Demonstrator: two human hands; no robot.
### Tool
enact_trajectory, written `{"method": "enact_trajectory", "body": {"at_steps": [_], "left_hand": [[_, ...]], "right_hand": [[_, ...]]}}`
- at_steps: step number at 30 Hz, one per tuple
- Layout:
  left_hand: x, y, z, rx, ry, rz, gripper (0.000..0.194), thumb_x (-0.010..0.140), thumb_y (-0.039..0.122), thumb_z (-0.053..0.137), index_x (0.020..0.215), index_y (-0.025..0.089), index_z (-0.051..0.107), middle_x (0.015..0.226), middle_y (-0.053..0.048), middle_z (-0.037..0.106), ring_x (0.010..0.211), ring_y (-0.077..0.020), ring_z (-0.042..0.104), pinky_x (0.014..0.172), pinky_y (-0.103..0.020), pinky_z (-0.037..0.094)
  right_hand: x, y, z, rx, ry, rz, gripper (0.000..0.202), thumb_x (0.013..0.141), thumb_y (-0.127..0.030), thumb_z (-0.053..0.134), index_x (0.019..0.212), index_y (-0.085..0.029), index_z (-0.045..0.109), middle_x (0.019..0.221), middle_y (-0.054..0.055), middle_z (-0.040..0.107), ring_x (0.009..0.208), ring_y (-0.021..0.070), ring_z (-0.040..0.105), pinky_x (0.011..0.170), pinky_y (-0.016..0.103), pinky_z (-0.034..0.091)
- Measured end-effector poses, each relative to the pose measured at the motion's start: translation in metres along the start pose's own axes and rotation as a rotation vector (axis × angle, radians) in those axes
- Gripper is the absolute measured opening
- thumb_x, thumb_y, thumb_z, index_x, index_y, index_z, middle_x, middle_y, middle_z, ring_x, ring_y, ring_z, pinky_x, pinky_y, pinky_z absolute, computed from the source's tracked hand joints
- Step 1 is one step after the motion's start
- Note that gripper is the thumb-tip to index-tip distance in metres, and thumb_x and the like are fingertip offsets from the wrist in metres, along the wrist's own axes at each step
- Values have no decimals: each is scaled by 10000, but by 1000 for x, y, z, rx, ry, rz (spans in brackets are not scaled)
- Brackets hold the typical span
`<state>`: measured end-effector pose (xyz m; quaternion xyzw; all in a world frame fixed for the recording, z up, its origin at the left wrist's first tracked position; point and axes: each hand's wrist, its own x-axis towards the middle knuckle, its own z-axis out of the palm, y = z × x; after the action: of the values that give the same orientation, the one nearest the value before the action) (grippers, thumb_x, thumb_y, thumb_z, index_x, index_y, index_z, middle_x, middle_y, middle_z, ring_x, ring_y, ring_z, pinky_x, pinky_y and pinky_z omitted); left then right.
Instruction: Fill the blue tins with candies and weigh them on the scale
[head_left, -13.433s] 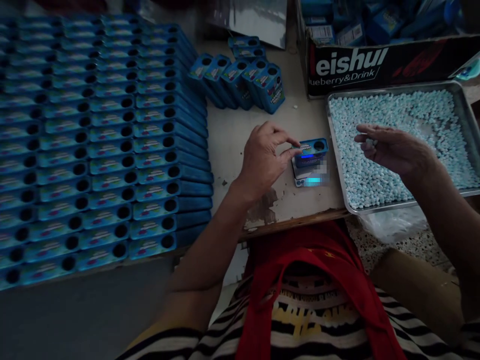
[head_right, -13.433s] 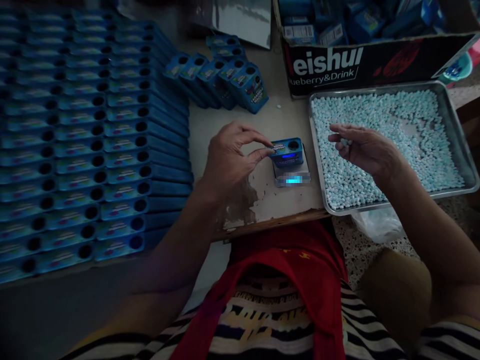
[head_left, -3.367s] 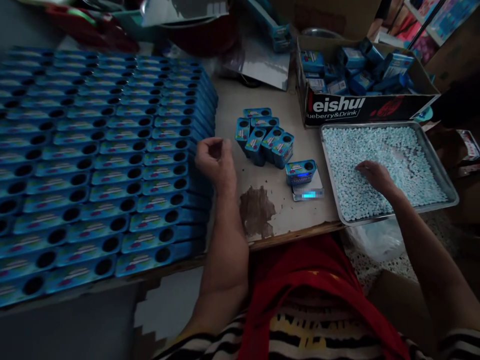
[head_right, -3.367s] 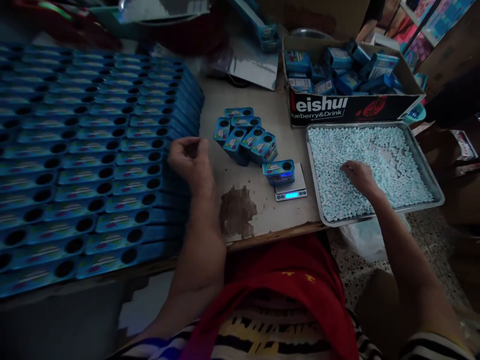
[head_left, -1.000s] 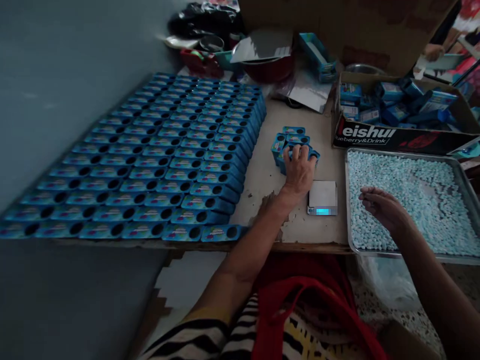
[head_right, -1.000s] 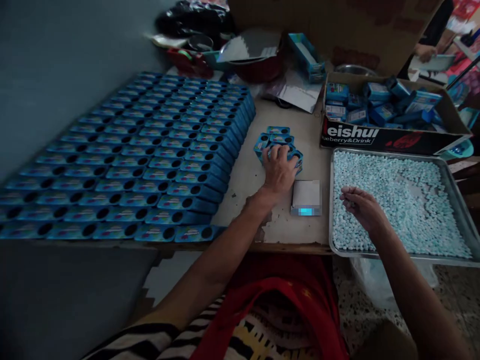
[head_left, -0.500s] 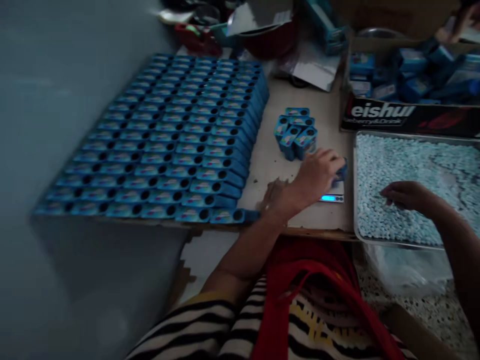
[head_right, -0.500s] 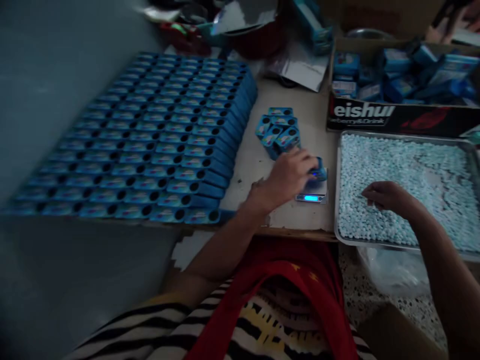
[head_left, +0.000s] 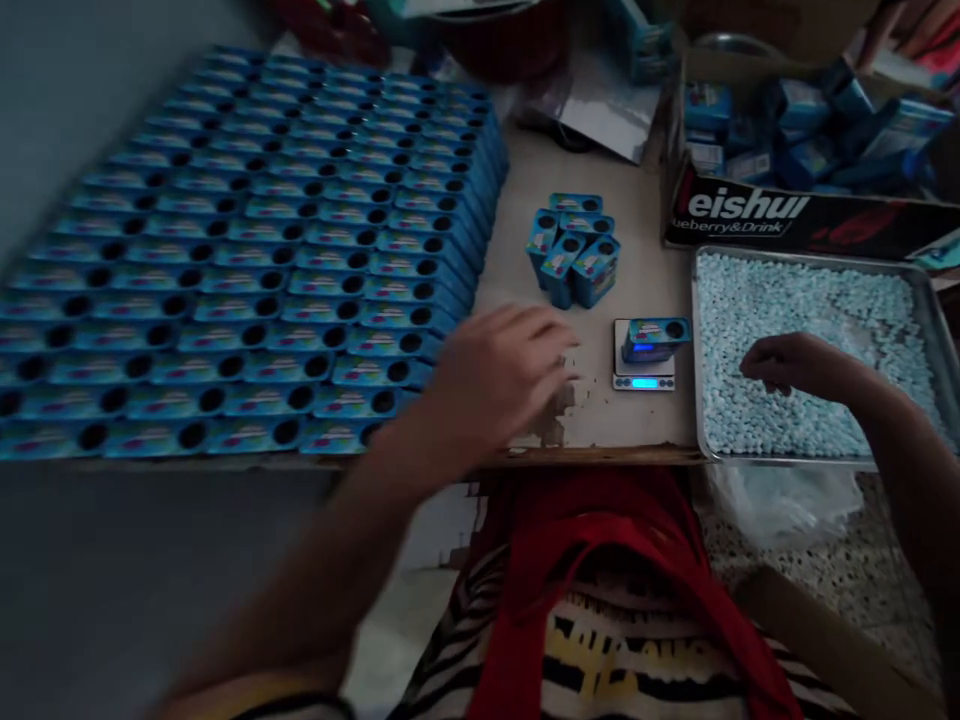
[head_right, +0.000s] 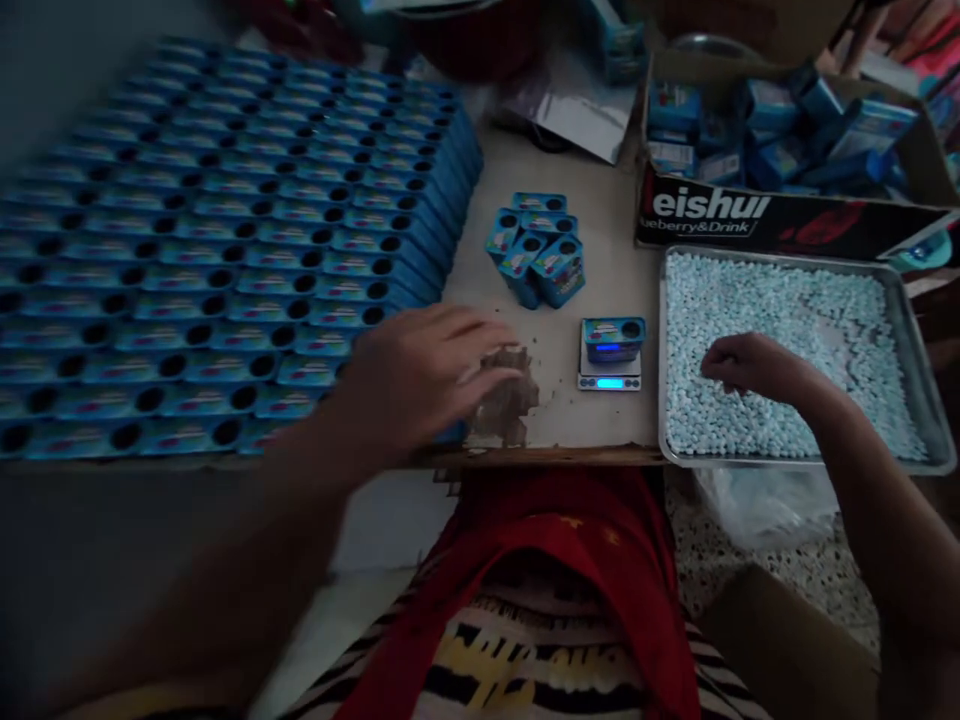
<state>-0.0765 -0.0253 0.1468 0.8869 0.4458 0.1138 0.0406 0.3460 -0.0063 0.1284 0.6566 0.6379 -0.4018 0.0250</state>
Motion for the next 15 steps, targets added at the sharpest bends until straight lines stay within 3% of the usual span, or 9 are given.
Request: {"method": "enact_trajectory", "body": {"at_steps": [4,7,10,15], "left_hand": [[-2,-47,-18,-150,0,66,161,1032,266,712,1160,233,803,1220,-58,837,1179,-297,768,1011,-412,584],[26,-55,-20,-363,52,-45,247,980,344,778,1191,221,811,1238,-63,834,1179,-291,769,1037,-412,601],[59,-51,-6,-577,17,-116,481,879,343,878,1319,192,755,1267,-80,817,1179,-272,761,1033,-392,617],[89,-51,37,-756,-188,-51,959,697,518,1003,1518,219,610,1327,-105,773,1220,-314,737,1047,-450,629]], "right_hand": [[7,-38,-11,-109,69,-59,231,837,-443,812,934,-236,840,707,16,751,630,181,691,621,323,508],[11,-66,-16,-93,128,-143,233,859,-442,848,987,-248,861,729,15,769,708,210,751,697,345,569],[12,-89,-16,4,175,-190,286,885,-478,870,1021,-227,857,746,30,780,734,220,773,732,360,608],[7,-114,-8,43,178,-218,241,932,-449,853,957,-210,838,700,22,746,657,176,719,670,328,572]]}}
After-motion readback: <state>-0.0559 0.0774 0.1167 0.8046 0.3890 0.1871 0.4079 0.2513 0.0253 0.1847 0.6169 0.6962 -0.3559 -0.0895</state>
